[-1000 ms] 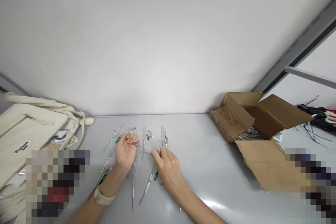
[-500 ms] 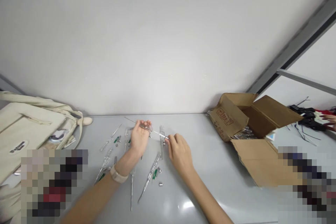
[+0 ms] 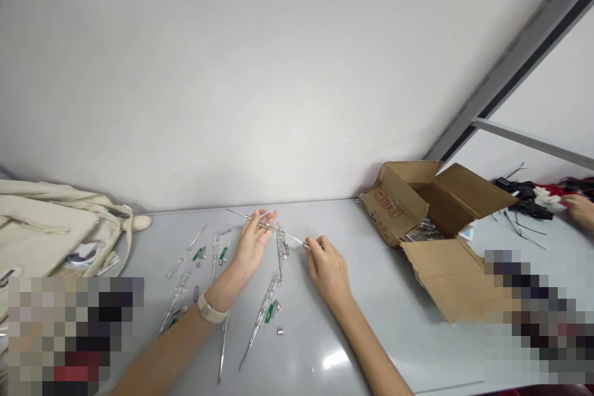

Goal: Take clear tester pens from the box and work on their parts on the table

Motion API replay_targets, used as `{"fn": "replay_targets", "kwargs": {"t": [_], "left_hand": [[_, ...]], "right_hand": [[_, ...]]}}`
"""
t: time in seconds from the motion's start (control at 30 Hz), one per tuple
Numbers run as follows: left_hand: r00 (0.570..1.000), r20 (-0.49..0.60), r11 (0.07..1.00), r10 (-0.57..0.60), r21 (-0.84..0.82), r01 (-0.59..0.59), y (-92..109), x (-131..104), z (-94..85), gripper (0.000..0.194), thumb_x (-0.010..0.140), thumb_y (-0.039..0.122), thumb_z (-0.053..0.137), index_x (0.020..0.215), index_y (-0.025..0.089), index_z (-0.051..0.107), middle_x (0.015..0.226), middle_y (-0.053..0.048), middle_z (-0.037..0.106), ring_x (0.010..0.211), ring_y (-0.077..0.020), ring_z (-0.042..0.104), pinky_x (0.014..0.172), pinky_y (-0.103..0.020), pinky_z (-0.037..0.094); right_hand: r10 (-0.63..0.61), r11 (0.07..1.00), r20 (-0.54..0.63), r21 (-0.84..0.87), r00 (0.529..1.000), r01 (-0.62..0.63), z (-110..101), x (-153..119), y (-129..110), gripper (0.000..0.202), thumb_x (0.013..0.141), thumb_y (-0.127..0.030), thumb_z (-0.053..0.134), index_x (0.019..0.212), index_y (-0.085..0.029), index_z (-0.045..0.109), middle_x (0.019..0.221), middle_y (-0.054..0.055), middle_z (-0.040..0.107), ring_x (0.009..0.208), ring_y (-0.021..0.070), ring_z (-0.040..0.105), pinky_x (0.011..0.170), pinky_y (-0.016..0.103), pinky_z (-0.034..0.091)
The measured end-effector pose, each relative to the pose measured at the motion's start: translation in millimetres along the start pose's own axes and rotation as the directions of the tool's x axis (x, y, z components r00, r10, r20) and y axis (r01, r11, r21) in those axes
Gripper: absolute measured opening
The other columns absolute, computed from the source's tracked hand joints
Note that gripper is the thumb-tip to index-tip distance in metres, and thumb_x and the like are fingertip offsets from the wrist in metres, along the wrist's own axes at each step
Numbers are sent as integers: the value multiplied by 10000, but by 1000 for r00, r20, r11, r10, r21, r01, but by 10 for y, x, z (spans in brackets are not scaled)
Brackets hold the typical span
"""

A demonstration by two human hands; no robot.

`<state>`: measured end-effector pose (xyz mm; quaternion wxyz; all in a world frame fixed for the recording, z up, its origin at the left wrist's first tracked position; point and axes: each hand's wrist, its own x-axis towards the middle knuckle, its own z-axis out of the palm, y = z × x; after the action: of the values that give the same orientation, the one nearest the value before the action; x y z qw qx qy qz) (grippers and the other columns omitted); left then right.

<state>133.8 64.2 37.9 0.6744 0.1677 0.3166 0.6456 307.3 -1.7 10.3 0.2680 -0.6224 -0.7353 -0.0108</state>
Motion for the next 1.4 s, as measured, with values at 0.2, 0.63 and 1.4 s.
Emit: {"fn": "replay_targets", "kwargs": {"t": [0.2, 0.63, 1.4], "left_hand": [[999, -34, 999, -29, 22, 30, -108, 12, -38, 197, 838, 335, 690, 850, 161, 599, 840, -87, 712, 1017, -246, 681, 922, -437, 514], [997, -66, 999, -43, 25, 45, -239, 7, -12, 233, 829, 351, 698, 768, 182, 549, 848, -85, 717, 1028, -221, 669, 905, -380, 503], [993, -74, 996, -88, -8, 87, -4, -33, -181, 258, 767, 318, 752, 744, 180, 536, 759, -70, 687, 1032, -270, 675, 989, -495, 468]], "right_hand": [[-39, 997, 63, 73, 997, 35, 3, 5, 16, 272, 1007, -303, 337, 967, -210, 590, 800, 25, 610, 632, 130, 568, 600, 223, 386], [226, 927, 152, 269, 962, -260, -58, 76, 153, 213, 900, -362, 433, 877, -223, 594, 627, -19, 578, 555, 143, 507, 577, 248, 384], [236, 776, 322, 506, 917, -378, 35, 135, 247, 338, 844, -530, 558, 799, -197, 595, 793, 33, 687, 701, 183, 592, 643, 267, 413]]}}
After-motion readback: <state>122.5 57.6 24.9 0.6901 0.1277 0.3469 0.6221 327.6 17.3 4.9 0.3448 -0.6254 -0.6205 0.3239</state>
